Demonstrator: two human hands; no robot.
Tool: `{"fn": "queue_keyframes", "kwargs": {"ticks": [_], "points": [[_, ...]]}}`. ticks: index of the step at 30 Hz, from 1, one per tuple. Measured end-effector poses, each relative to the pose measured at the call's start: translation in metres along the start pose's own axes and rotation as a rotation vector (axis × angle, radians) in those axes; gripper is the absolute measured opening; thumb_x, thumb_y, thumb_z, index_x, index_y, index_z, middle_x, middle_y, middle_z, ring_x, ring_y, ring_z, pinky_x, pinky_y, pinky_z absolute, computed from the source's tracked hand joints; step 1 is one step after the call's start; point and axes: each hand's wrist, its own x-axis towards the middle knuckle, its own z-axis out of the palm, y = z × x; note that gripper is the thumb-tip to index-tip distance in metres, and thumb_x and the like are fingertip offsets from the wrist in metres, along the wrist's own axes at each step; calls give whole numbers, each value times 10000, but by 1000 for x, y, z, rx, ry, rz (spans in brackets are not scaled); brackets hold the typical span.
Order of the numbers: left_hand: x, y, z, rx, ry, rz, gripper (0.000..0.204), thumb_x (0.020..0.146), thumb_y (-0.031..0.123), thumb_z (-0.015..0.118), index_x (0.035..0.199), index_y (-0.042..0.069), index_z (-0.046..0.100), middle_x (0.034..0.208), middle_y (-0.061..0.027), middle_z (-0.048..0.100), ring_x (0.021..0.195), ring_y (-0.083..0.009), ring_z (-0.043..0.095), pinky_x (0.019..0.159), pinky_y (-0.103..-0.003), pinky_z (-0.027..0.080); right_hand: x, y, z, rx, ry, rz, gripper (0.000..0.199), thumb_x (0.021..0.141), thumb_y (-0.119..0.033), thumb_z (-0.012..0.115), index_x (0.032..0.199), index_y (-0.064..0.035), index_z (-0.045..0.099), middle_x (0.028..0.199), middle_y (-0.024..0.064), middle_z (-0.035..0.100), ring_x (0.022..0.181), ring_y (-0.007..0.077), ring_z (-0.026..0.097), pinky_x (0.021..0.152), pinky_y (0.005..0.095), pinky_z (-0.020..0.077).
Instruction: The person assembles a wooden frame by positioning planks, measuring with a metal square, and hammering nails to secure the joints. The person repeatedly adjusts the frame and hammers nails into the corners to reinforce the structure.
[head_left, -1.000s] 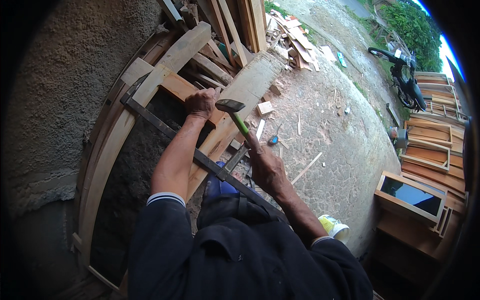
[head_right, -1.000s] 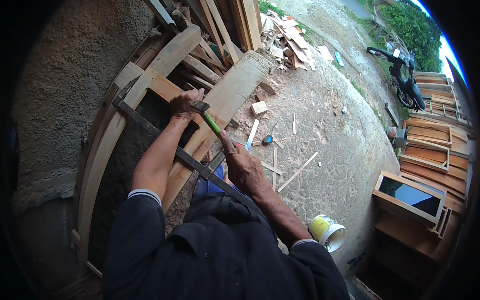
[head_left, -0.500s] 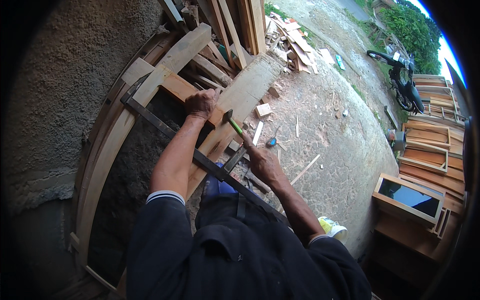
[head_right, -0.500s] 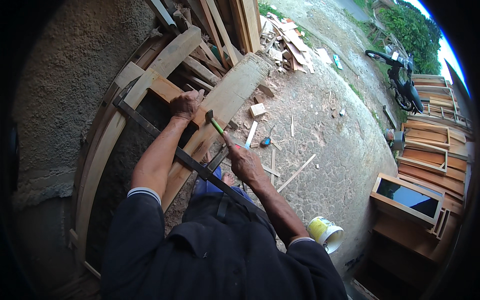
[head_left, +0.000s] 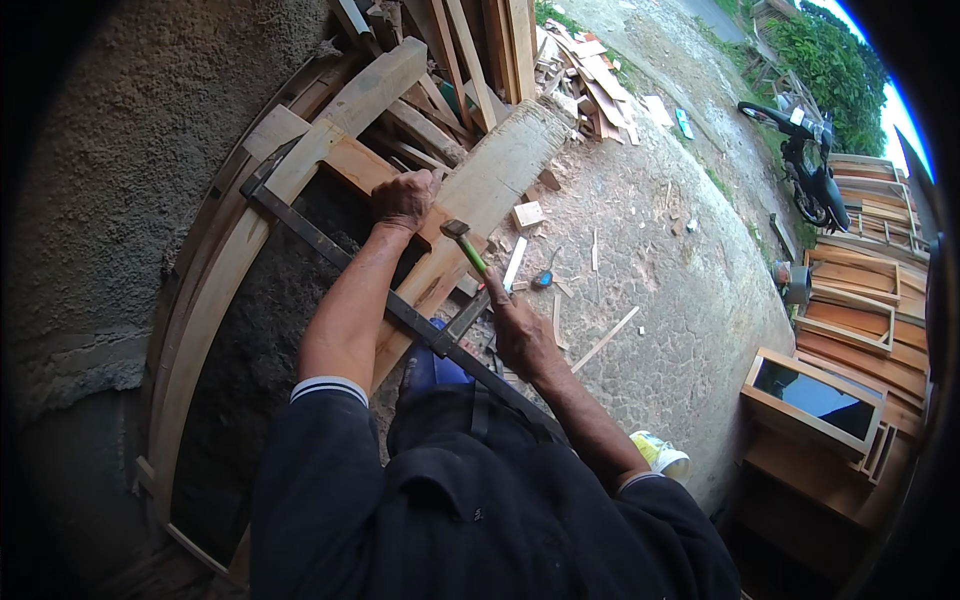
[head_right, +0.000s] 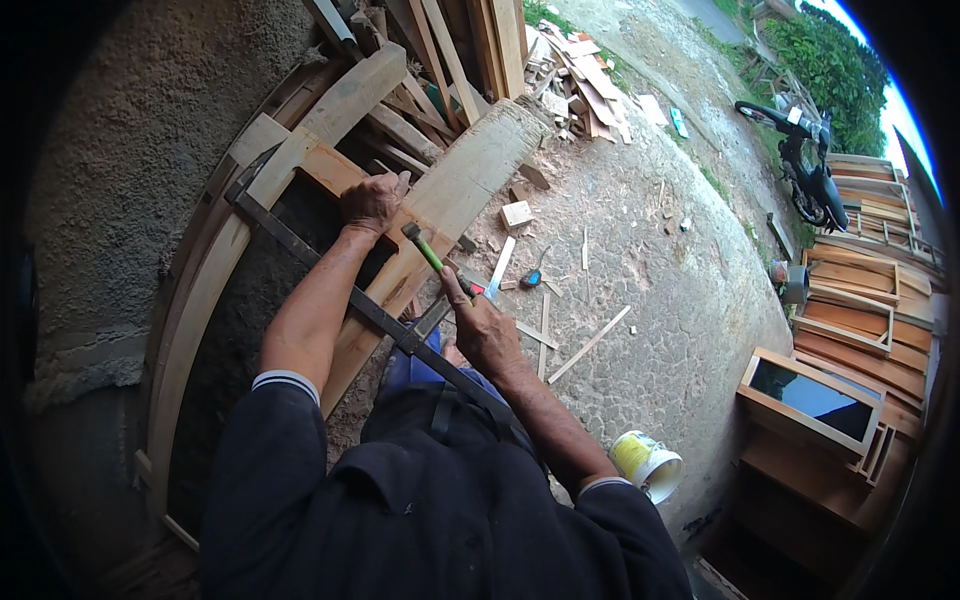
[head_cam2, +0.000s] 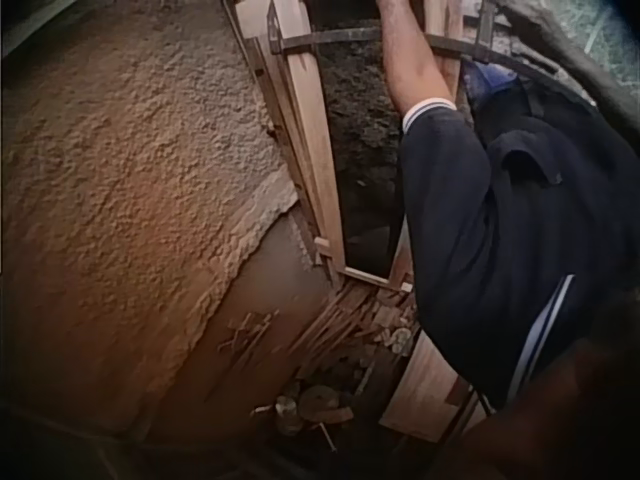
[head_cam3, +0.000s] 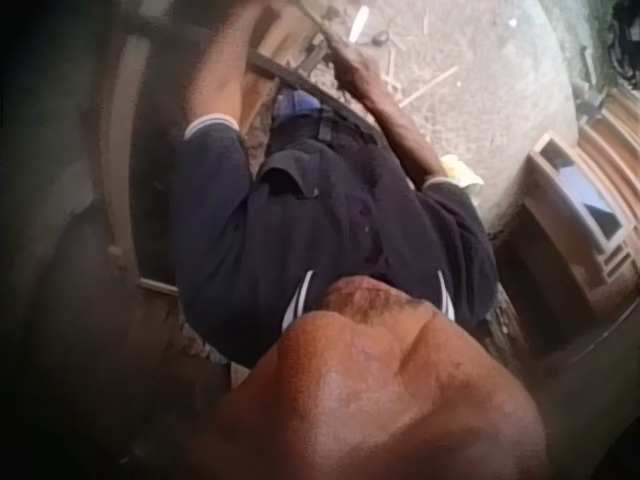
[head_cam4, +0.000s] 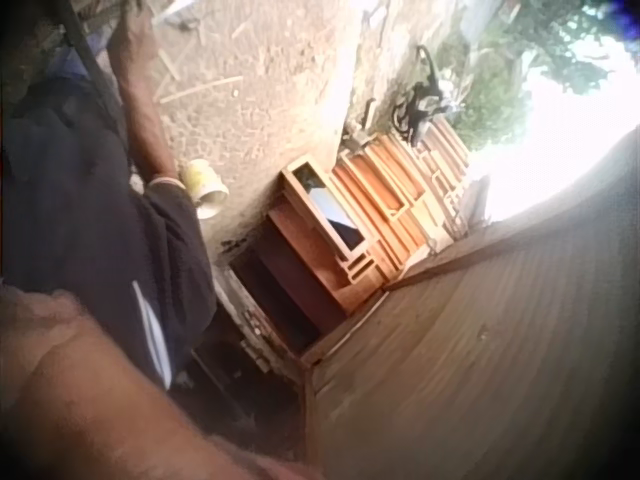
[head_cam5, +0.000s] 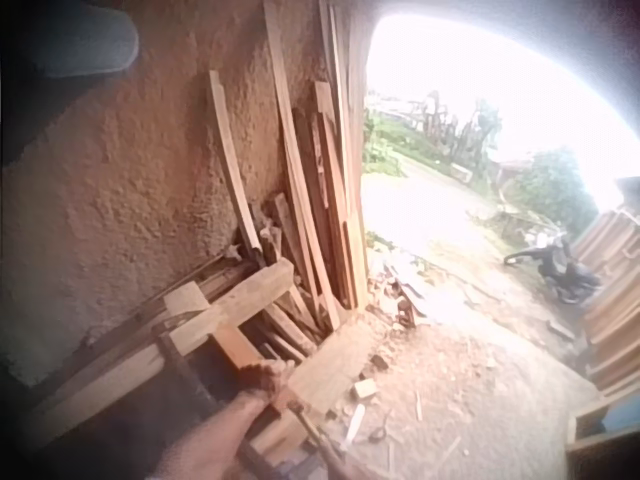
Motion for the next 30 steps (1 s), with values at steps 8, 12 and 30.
{"fn": "queue_keyframes", "kwargs": {"ticks": [8,12,30], "points": [[-1,1,3,0,-47,-39,417,967,440,610,685,135,654,719,-126,702,639,-371,693,551,-495,542,4,5,5,-36,-194,126,797,902,-26,521,1617,-270,266,810,219,624,670,394,642,582,524,491],[7,1,-2,-479,35,-430,526,986,510,586,666,96,639,666,-121,688,569,-325,649,524,-450,509,24,2,3,173,-128,218,695,937,-33,528,1575,-252,361,835,198,630,724,388,645,649,510,492],[-79,40,-82,-2750,56,-654,887,985,748,292,1554,71,361,1573,-184,428,1453,-340,396,1214,-507,284,100,-68,25,600,45,175,221,863,-131,749,1060,-51,688,744,126,643,680,226,642,636,362,506]]}}
